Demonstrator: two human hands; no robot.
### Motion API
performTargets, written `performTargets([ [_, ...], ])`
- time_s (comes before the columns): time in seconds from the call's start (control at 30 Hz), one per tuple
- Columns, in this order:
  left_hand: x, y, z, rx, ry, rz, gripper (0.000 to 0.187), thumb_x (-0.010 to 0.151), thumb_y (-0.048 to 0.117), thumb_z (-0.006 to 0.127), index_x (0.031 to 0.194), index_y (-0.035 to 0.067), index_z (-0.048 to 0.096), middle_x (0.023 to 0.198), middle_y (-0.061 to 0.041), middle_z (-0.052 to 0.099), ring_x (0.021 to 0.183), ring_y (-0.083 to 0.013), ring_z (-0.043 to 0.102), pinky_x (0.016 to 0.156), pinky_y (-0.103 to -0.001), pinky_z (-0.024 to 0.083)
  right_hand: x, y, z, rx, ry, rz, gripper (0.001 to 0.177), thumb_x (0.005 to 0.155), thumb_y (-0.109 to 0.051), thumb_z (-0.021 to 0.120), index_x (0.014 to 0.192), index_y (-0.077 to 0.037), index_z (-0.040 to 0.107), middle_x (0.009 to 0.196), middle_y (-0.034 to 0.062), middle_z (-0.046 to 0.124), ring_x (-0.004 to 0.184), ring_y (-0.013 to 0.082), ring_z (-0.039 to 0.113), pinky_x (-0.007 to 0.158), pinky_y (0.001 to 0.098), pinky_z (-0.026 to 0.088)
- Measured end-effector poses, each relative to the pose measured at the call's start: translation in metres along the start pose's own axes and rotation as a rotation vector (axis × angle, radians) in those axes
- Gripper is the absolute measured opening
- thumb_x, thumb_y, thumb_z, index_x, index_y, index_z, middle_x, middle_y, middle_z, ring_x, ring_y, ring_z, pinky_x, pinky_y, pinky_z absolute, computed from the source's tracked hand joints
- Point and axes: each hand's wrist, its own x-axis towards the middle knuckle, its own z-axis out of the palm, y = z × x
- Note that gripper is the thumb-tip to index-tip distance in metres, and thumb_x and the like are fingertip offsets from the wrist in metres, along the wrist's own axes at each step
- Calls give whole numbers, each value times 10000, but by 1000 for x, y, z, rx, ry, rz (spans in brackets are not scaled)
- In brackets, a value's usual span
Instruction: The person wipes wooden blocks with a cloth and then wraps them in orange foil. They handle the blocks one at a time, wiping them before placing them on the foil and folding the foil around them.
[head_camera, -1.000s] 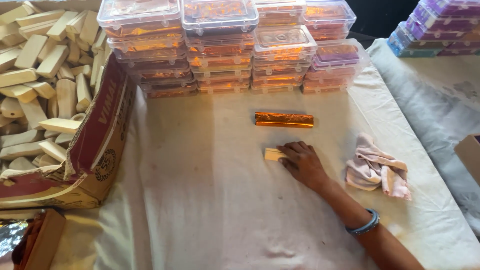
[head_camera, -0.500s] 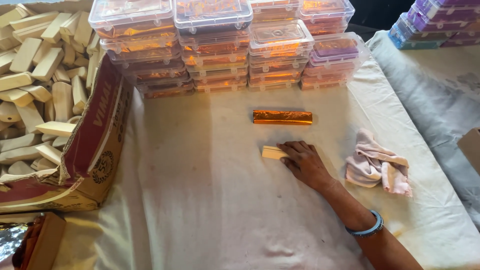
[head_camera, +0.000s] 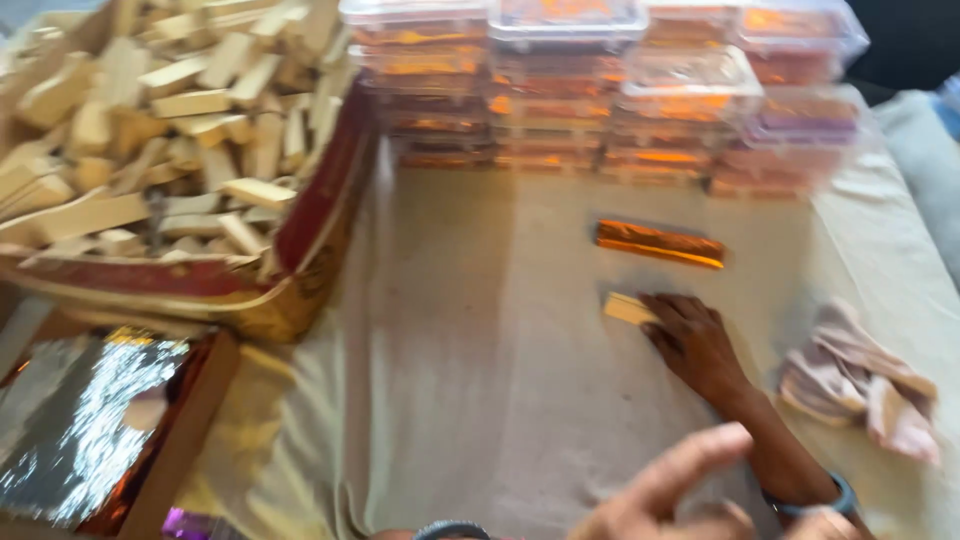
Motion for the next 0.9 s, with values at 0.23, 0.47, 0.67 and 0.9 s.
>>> performTargets([
  [0.23, 36, -91, -95, 196, -127, -192, 400, 982, 158, 638, 1372, 78, 678, 942, -26, 730, 758, -168, 694, 1145, -573, 447, 2, 4, -1, 14, -7, 50, 499, 891, -305, 667, 1368, -164, 627, 1312, 68, 655, 1228, 281, 579, 971, 441, 450],
  [0.47, -2, -201, -178, 441, -143, -406, 324, 947, 178, 657, 1246, 77, 733, 941, -89, 771, 747, -246, 710, 932, -509, 519, 4, -6, -9, 40, -41, 63, 463, 927, -304, 641, 1365, -154, 624, 1310, 48, 655, 1237, 264, 576, 993, 435, 443],
  [0.67, -64, -282, -236, 544, -7, -708, 317, 1010, 198, 685, 1301, 84, 732, 1028, -134, 756, 916, -316, 716, 822, -435, 554, 2, 3, -3, 13, -30, 56, 474, 920, -295, 656, 1375, -168, 623, 1305, 50, 654, 1247, 264, 575, 986, 431, 448],
  [0.9, -131, -254, -283, 692, 142, -786, 272, 1065, 132, 681, 1314, 23, 689, 1250, -168, 704, 1069, -320, 706, 938, -419, 556, -3, 23, 12, 42, 35, -49, 460, 914, -292, 680, 1355, -164, 652, 1266, 82, 688, 1190, 299, 635, 960, 448, 514],
])
